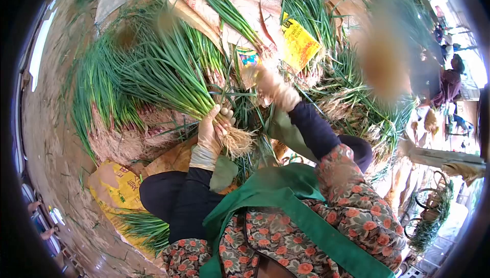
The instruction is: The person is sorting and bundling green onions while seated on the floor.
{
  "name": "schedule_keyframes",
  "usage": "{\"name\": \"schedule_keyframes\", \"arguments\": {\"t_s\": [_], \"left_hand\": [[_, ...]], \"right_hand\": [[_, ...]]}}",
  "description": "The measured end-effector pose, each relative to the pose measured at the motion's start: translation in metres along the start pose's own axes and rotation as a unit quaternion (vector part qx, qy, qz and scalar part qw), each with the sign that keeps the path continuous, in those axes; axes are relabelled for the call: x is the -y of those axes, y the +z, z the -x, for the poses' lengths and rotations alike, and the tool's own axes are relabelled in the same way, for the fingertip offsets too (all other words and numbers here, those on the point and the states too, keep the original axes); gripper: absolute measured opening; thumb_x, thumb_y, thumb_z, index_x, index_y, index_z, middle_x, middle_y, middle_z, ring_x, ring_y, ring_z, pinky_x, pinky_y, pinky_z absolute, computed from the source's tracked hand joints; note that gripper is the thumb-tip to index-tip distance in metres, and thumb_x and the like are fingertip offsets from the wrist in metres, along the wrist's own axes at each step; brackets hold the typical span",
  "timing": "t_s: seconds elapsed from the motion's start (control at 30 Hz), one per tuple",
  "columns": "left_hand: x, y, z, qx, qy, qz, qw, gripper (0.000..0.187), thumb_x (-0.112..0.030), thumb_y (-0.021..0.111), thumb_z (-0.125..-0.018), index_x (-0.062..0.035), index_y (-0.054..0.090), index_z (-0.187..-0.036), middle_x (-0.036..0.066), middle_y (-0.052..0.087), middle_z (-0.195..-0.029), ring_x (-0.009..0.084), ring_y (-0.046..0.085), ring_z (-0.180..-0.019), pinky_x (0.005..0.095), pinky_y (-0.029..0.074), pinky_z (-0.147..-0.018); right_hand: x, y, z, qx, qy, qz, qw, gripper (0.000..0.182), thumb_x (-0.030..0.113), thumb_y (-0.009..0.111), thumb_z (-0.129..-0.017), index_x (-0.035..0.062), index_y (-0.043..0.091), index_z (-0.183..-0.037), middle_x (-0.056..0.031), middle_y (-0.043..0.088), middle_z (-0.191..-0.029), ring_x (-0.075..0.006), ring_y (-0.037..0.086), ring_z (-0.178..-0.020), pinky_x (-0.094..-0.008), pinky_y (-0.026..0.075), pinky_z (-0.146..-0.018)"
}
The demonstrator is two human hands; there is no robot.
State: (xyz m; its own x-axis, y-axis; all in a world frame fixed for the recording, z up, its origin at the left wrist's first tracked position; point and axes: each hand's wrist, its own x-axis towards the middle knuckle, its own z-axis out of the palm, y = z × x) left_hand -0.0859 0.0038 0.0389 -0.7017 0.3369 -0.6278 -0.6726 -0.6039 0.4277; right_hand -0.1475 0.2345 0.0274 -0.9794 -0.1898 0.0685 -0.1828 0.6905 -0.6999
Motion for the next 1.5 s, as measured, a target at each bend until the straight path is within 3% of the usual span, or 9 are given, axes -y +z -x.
{"name": "schedule_keyframes", "arguments": {"t_s": [0.1,0.33,0.6,0.7,0.97,1.17,1.3,1.43,1.5], "left_hand": [[-0.004,0.005,0.006,0.06,-0.014,0.072,0.995,0.023,-0.025,0.06,-0.081,-0.0029,0.055,-0.078,0.01,0.059,-0.073,0.0186,0.058,-0.065,0.0362,0.05,-0.068],[-0.018,0.008,0.007,0.118,-0.021,0.0,0.993,0.031,-0.032,0.059,-0.082,-0.0036,0.055,-0.094,0.006,0.056,-0.08,-0.0027,0.042,-0.054,0.0068,0.028,-0.036],[0.012,-0.015,0.009,0.073,-0.09,-0.081,0.99,0.035,-0.028,0.062,-0.078,0.003,0.056,-0.093,0.01,0.057,-0.069,0.0026,0.044,-0.044,0.012,0.031,-0.032],[0.025,-0.018,0.017,0.057,-0.073,-0.064,0.994,0.025,-0.024,0.062,-0.079,-0.0017,0.055,-0.09,0.011,0.059,-0.074,0.015,0.053,-0.051,0.0243,0.046,-0.045],[0.034,-0.015,0.053,0.037,-0.063,-0.076,0.994,0.015,-0.021,0.061,-0.08,-0.0068,0.055,-0.084,0.005,0.058,-0.07,0.0203,0.057,-0.059,0.029,0.046,-0.05],[0.024,-0.025,0.065,0.094,-0.085,0.078,0.989,0.024,-0.026,0.059,-0.081,-0.0047,0.053,-0.072,0.007,0.054,-0.063,0.017,0.051,-0.05,0.0293,0.046,-0.052],[0.034,-0.029,0.069,0.025,-0.077,0.003,0.997,0.018,-0.022,0.061,-0.08,-0.0056,0.053,-0.077,0.007,0.056,-0.063,0.0181,0.053,-0.049,0.0311,0.049,-0.055],[0.042,-0.029,0.075,0.044,-0.014,-0.071,0.996,0.02,-0.025,0.059,-0.081,-0.0053,0.055,-0.081,0.006,0.06,-0.068,0.0177,0.057,-0.053,0.0277,0.048,-0.046],[0.022,-0.033,0.076,0.069,-0.061,-0.123,0.988,0.022,-0.025,0.058,-0.082,-0.0037,0.056,-0.079,0.007,0.06,-0.064,0.0161,0.056,-0.048,0.0256,0.047,-0.044]], "right_hand": [[-0.055,-0.012,-0.052,-0.242,0.154,0.097,0.953,0.031,0.027,0.057,-0.084,0.0011,0.058,-0.101,-0.0154,0.063,-0.084,-0.0238,0.061,-0.076,-0.0327,0.047,-0.069],[0.007,-0.019,-0.021,-0.077,0.172,-0.08,0.979,0.028,0.028,0.059,-0.083,0.0022,0.063,-0.094,-0.0067,0.062,-0.069,-0.0119,0.053,-0.062,-0.029,0.045,-0.058],[0.045,0.044,0.113,0.233,0.014,-0.284,0.93,0.038,0.019,0.06,-0.084,0.0027,0.05,-0.117,-0.0072,0.06,-0.102,-0.0146,0.055,-0.088,-0.0279,0.044,-0.079],[0.072,0.001,0.109,0.269,0.189,-0.356,0.875,0.049,0.043,0.05,-0.086,0.0033,0.052,-0.115,-0.0045,0.058,-0.097,-0.0102,0.053,-0.072,-0.0248,0.044,-0.065],[0.09,0.085,0.048,-0.072,0.297,-0.597,0.742,0.025,0.032,0.06,-0.082,0.0107,0.06,-0.094,0.0029,0.051,-0.057,-0.0082,0.038,-0.039,-0.0234,0.028,-0.036],[0.084,0.083,0.094,-0.026,0.312,-0.517,0.797,0.026,0.032,0.046,-0.088,0.0118,0.061,-0.085,0.0003,0.057,-0.064,-0.0106,0.047,-0.049,-0.0236,0.035,-0.042],[0.122,0.068,0.079,-0.06,0.339,-0.691,0.635,0.028,0.039,0.05,-0.084,0.0133,0.062,-0.085,-0.0013,0.057,-0.069,-0.0123,0.05,-0.057,-0.0251,0.037,-0.047],[0.092,0.095,0.048,-0.122,0.249,-0.49,0.827,0.035,0.036,0.067,-0.075,0.0074,0.06,-0.093,-0.0007,0.055,-0.068,-0.0153,0.049,-0.056,-0.0308,0.044,-0.051],[0.093,0.088,0.058,-0.11,0.314,-0.577,0.746,0.024,0.027,0.061,-0.081,0.0048,0.057,-0.089,-0.0031,0.057,-0.074,-0.0182,0.056,-0.065,-0.035,0.048,-0.061]]}}
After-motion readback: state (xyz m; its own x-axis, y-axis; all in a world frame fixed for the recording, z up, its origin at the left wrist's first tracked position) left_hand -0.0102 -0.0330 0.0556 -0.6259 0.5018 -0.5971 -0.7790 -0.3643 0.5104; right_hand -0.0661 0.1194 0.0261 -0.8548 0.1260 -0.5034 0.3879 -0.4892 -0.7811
